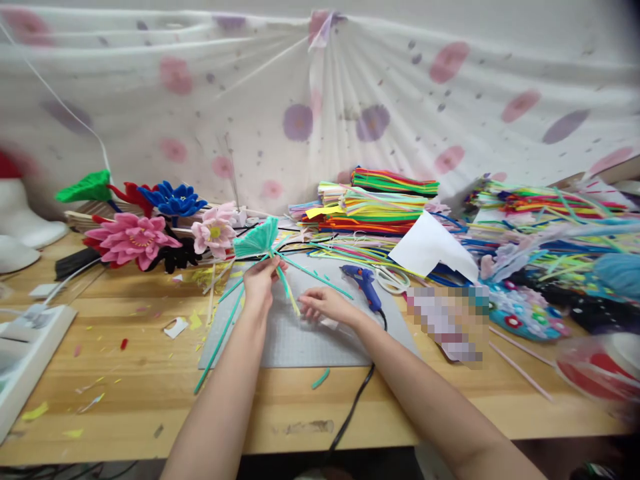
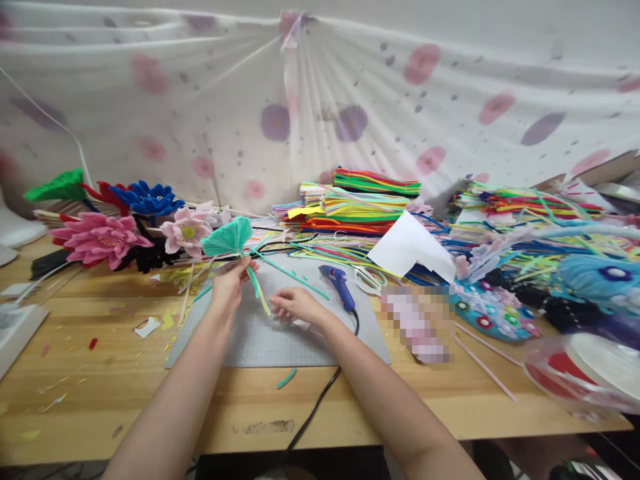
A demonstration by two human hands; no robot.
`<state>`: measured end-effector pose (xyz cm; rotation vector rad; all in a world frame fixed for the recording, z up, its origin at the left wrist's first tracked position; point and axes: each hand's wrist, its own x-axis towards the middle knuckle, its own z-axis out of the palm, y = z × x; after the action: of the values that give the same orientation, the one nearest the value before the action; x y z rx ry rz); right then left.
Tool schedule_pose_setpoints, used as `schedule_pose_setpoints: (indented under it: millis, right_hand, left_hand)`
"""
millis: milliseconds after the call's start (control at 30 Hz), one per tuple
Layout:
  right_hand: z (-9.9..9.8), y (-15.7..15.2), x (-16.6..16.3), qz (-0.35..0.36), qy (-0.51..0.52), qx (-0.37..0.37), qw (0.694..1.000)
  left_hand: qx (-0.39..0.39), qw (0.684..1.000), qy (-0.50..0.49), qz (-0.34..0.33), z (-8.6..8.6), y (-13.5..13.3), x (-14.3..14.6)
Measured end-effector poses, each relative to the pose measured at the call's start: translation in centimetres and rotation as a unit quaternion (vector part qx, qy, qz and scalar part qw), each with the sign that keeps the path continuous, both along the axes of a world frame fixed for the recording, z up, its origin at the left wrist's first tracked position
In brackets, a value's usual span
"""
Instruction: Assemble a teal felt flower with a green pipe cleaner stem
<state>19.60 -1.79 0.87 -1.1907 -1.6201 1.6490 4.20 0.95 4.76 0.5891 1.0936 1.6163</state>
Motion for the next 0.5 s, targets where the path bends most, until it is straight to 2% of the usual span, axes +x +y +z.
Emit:
schedule_pose_setpoints:
  millis: [100, 167, 300, 400, 433, 467, 500]
  right_hand:
    - [1.0, 1.0, -0.3, -0.042, 0.034, 0.063, 0.996]
    - [1.5, 1.7, -1.3, -0.039, 0.083, 0.075, 0.993]
    - [1.9, 2.8, -3.5, -0.063, 0.135, -0.008, 0.989]
    - [1.8, 3.1, -3.7, -0.096, 0.161, -0.052, 0.981]
    - [1.7, 3.2, -3.5, -0.11, 0.173, -0.058, 0.977]
    - [1.7, 3.2, -3.2, -0.127, 0.184, -0.062, 0.973]
    - [1.6, 3.2, -2.9, -0.143, 0.194, -0.064, 0.968]
  left_hand:
    - [-0.004, 0.999, 0.029, -0.015, 0.1, -0.5, 0.4]
    - [-0.014, 0.999, 0.044, -0.029, 0.0, -0.7, 1.1]
    - [-0.024, 0.992, 0.11, -0.065, -0.4, -0.8, 2.2]
    - [0.026, 0.973, 0.202, -0.106, 0.5, -1.3, 0.6]
    - [0.037, 0.964, 0.243, -0.097, 1.2, -1.5, -0.8]
    - [0.055, 0.954, 0.288, -0.059, 2.0, -1.8, -2.6]
    - [0.069, 0.944, 0.323, 0.022, 2.8, -2.2, -4.9]
